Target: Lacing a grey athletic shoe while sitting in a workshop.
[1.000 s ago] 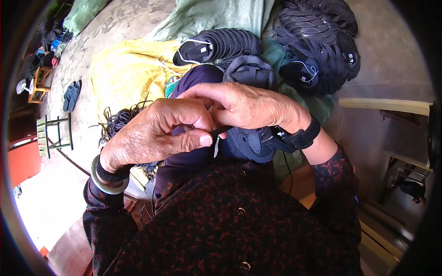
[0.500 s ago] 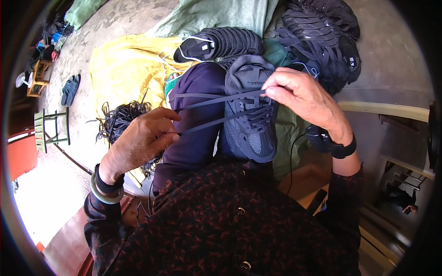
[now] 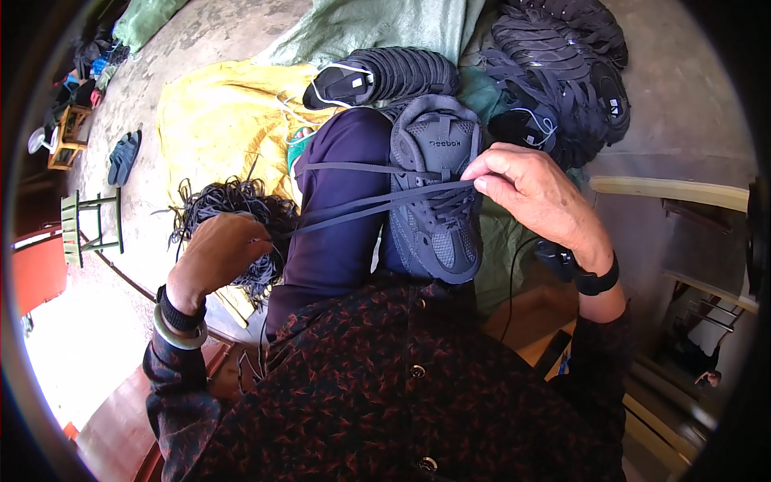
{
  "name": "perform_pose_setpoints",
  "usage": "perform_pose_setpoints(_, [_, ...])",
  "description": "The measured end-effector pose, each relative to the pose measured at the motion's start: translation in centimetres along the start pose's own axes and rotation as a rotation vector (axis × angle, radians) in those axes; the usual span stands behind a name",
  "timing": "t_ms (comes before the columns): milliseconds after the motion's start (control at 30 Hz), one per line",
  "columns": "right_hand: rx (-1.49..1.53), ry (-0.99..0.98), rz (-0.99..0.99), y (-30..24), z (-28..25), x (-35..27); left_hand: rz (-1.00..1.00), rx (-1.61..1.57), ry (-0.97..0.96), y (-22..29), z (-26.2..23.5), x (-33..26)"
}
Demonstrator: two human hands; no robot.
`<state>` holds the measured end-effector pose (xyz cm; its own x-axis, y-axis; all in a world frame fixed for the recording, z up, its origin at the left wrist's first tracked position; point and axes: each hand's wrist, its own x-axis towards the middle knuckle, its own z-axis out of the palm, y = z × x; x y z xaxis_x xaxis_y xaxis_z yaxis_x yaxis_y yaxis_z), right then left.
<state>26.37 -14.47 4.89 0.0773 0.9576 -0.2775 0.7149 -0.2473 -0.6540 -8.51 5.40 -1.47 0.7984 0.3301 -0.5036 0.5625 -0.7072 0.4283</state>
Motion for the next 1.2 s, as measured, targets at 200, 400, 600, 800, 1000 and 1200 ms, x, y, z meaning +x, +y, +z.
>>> perform_pose_setpoints(200, [0.067,0.053,-0.071,-1.7,1.7,0.8,0.233,-0.630,0.244,7.3,-1.5,4.1])
perform_pose_setpoints(400, [0.102,0.057,0.011,-2.8,2.5,2.1,0.358,-0.988,0.066,11.2,-0.9,8.6])
perform_pose_setpoints(600, [-0.104,0.158,-0.123,-1.3,3.4,1.3,0.250,-0.816,0.068,10.7,-0.7,8.7])
perform_pose_setpoints(800, [-0.061,0.097,-0.052,-1.3,4.0,0.9,0.223,-0.847,0.142,9.4,2.2,8.8])
perform_pose_setpoints(1000, [-0.053,0.156,-0.044,-1.0,4.8,1.3,0.216,-0.884,0.225,9.6,3.1,9.1])
perform_pose_setpoints(1200, [-0.050,0.194,-0.019,-1.3,5.4,1.2,0.181,-0.916,0.215,9.5,3.4,9.4])
